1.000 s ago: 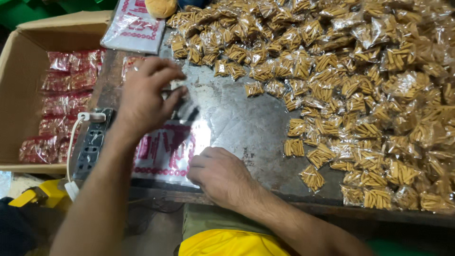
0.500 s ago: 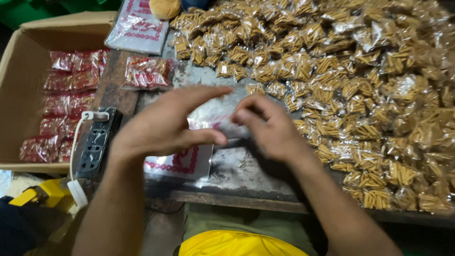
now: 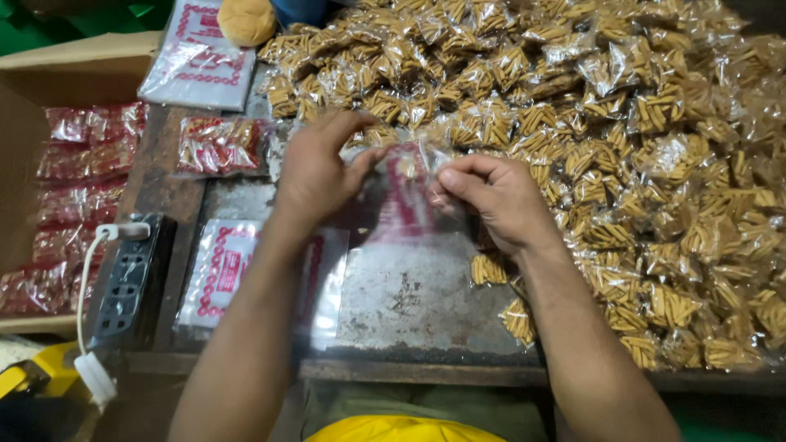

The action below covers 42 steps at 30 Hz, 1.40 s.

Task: The person repeatedly picks up small snack sticks from a table and places them into clear plastic bags with red branding. The person seals each bag and sets it aside, continuing the process with multiple snack sticks throughout the clip.

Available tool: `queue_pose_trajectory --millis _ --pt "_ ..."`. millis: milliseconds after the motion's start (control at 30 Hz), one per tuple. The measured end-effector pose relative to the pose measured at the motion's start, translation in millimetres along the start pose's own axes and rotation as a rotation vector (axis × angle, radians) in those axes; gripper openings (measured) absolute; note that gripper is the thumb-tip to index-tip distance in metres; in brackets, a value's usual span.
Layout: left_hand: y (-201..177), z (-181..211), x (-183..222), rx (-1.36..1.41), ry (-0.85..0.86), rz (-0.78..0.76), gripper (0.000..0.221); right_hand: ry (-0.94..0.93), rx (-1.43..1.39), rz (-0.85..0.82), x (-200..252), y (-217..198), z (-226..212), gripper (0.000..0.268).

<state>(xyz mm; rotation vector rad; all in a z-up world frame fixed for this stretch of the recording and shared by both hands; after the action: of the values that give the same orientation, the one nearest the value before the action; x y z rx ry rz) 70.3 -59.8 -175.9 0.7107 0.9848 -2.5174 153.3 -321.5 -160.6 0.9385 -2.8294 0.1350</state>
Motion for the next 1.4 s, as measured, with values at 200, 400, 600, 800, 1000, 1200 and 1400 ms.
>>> queue_pose_trajectory --millis 200,400,600,800,1000,1200,1400 --pt "49.1 71.9 -3.2 0.248 0.014 0.247 0.043 -0.389 0.495 0.440 -0.5 7.1 -6.8 0.014" --pt "37.3 83.0 -3.5 0.613 -0.159 0.203 0.012 -0.585 0.396 0.277 4.8 21.6 -11.6 0.006" --pt "36.5 97.6 -3.4 0.368 0.210 0.205 0.047 -0.522 0.265 0.408 5.2 14.2 -5.5 0.004" --pt "57.7 86.2 10.9 -0.179 0.369 0.005 0.030 -0.798 0.632 0.596 15.7 14.9 -12.3 0.011" --pt "45.2 111.4 -6.7 0.042 -0.423 -0.150 0.089 -1.179 0.874 0.412 36.0 42.4 -30.6 0.008" --pt "16.9 81.9 1.2 0.447 -0.209 -0.108 0.043 -0.625 0.548 0.294 23.8 11.0 -39.1 0.038" --pt "-0.2 81.4 2.8 0.419 0.028 -0.272 0.048 -0.014 0.000 -0.223 -4.3 -30.9 -25.8 0.103"
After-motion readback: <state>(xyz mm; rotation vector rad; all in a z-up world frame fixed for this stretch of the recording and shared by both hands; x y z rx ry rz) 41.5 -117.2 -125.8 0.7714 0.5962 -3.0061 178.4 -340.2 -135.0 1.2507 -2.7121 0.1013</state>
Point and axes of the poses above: each hand's wrist, its own x-axis away from the middle knuckle, its own y-axis out of the palm, z = x × y, the point moved 1 cm from there along -x, towards the middle knuckle, and after that the axes turned 15 degrees about x, right-handed, at the moved point
